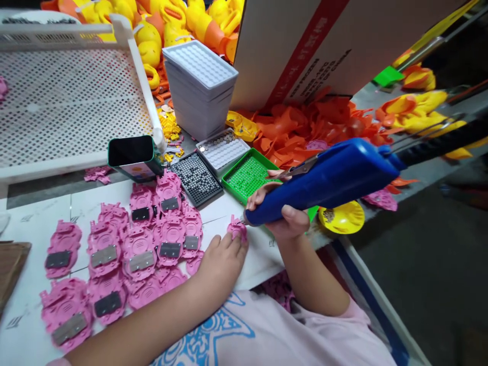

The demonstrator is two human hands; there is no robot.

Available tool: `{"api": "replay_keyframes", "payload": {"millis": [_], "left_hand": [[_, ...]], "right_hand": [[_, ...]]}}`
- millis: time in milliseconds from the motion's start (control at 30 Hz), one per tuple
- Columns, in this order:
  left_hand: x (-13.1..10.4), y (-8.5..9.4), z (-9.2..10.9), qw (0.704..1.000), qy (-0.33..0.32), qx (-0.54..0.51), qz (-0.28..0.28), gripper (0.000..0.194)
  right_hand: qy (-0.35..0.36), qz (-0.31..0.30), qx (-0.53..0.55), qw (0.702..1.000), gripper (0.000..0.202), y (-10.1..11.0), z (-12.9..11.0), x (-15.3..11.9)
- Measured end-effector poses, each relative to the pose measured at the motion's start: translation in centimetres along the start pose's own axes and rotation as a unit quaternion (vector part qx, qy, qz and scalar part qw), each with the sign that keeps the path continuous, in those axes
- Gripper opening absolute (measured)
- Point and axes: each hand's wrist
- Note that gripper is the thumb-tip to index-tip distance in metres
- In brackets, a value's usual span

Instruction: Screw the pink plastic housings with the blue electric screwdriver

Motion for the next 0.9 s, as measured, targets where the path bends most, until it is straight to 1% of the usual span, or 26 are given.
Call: {"api": "replay_keyframes", "payload": {"millis": [133,267,333,500,600,700,767,833,900], "left_hand": [[0.0,-0.2,-0.1,1.0,-0.004,-0.003,0.007,0.036],[0.0,-0.4,0.0,1.0,0.0,-0.006,0.009,0.034],[0.1,-0.4,0.0,1.0,0.002,-0.01,0.009,0.033],[0.2,-0.2,0.2,0.999,0.005,-0.032,0.005,0.032],[0.3,-0.2,0.2,0.999,0.007,-0.046,-0.001,0.03],[0.3,-0.4,0.2,0.999,0.008,-0.048,0.003,0.03],[0.2,-0.6,0.1,0.999,0.005,-0.048,0.005,0.03],[0.0,-0.7,0.0,0.999,-0.001,-0.045,0.007,0.03],[-0.3,-0.5,0.0,0.999,-0.006,-0.04,0.009,0.03]], "right_hand": [[0.006,0.003,-0.009,1.0,0.044,0.2,0.1,0.1],[0.015,-0.02,-0.027,0.999,0.034,0.2,0.2,0.1],[0.026,-0.028,-0.051,0.998,0.034,0.0,0.3,0.0],[0.07,-0.097,-0.119,0.986,0.04,-0.5,0.6,-0.5],[0.068,-0.114,-0.127,0.983,0.039,-0.5,0.9,-0.5],[0.055,-0.108,-0.133,0.984,0.042,-0.4,1.1,-0.4],[0.03,-0.091,-0.137,0.986,0.042,-0.6,0.9,-0.4],[0.006,-0.058,-0.123,0.991,0.04,-0.8,0.4,-0.6],[0.004,-0.013,-0.092,0.996,0.034,-1.0,-0.3,-1.0]]}}
Point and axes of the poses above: each hand's wrist, its own x-axis towards the middle knuckle, its own y-axis out of the back of the hand, z = x × y, and after that the axes turned 11 degrees about -y, right-handed
